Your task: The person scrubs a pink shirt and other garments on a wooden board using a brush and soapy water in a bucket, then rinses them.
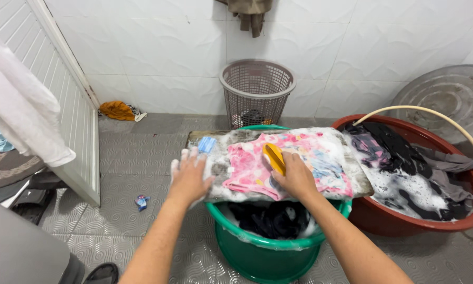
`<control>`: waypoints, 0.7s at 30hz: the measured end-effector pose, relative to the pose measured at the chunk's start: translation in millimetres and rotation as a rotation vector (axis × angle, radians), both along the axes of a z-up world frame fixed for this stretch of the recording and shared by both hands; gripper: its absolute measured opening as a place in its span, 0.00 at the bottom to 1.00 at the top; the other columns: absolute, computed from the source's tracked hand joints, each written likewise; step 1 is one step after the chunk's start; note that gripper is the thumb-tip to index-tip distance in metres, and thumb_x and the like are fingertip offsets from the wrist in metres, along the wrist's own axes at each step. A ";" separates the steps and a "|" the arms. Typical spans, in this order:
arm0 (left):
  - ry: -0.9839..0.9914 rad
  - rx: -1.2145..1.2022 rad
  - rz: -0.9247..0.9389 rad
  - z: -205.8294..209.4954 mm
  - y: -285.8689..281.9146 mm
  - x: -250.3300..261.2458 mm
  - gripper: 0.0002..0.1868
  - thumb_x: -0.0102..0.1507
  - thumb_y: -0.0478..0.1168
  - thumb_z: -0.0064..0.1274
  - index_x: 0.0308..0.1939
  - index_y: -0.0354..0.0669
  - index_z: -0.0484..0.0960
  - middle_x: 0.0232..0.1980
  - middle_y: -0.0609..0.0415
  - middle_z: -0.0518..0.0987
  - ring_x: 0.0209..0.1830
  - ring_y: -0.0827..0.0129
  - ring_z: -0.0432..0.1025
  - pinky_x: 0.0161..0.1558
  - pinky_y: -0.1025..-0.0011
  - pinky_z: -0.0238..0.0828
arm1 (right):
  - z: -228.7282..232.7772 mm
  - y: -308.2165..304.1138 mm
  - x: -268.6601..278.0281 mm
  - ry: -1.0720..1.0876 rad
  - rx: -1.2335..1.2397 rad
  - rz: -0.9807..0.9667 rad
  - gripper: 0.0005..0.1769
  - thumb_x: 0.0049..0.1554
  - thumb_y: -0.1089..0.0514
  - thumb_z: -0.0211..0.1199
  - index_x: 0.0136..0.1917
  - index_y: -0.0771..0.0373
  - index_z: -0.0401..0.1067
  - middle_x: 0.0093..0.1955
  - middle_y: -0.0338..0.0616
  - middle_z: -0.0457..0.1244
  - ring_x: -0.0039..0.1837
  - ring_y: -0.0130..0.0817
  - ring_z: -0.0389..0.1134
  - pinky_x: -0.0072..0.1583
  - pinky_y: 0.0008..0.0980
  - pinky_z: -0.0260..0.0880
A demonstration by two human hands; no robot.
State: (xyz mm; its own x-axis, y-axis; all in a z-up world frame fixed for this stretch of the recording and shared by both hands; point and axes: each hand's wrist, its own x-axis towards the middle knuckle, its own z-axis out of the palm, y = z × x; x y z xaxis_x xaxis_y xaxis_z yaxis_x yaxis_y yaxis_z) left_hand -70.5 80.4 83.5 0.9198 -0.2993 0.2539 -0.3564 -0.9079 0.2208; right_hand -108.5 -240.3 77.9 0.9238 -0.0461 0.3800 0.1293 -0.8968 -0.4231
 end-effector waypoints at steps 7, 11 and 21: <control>-0.036 0.017 0.048 -4.3 27.2 -6.1 0.39 0.60 0.56 0.56 0.71 0.44 0.65 0.80 0.40 0.54 0.81 0.45 0.44 0.74 0.43 0.41 | 5.5 -5.4 -9.1 0.069 0.007 0.024 0.37 0.47 0.45 0.70 0.66 0.61 0.63 0.57 0.57 0.65 0.59 0.56 0.67 0.58 0.49 0.67; -0.019 -0.015 0.034 -7.2 23.4 -10.0 0.39 0.60 0.55 0.56 0.71 0.44 0.65 0.79 0.41 0.55 0.81 0.46 0.45 0.74 0.45 0.41 | 1.2 -13.7 -4.5 0.138 -0.045 -0.111 0.36 0.49 0.44 0.69 0.66 0.61 0.64 0.58 0.59 0.65 0.60 0.57 0.67 0.60 0.50 0.68; 0.090 -0.208 -0.232 -23.1 -31.1 -18.2 0.31 0.63 0.51 0.55 0.65 0.40 0.71 0.63 0.42 0.74 0.66 0.46 0.65 0.65 0.50 0.62 | -19.3 15.4 -2.8 0.179 0.025 -0.214 0.28 0.58 0.39 0.62 0.59 0.64 0.70 0.54 0.62 0.67 0.56 0.59 0.70 0.57 0.53 0.70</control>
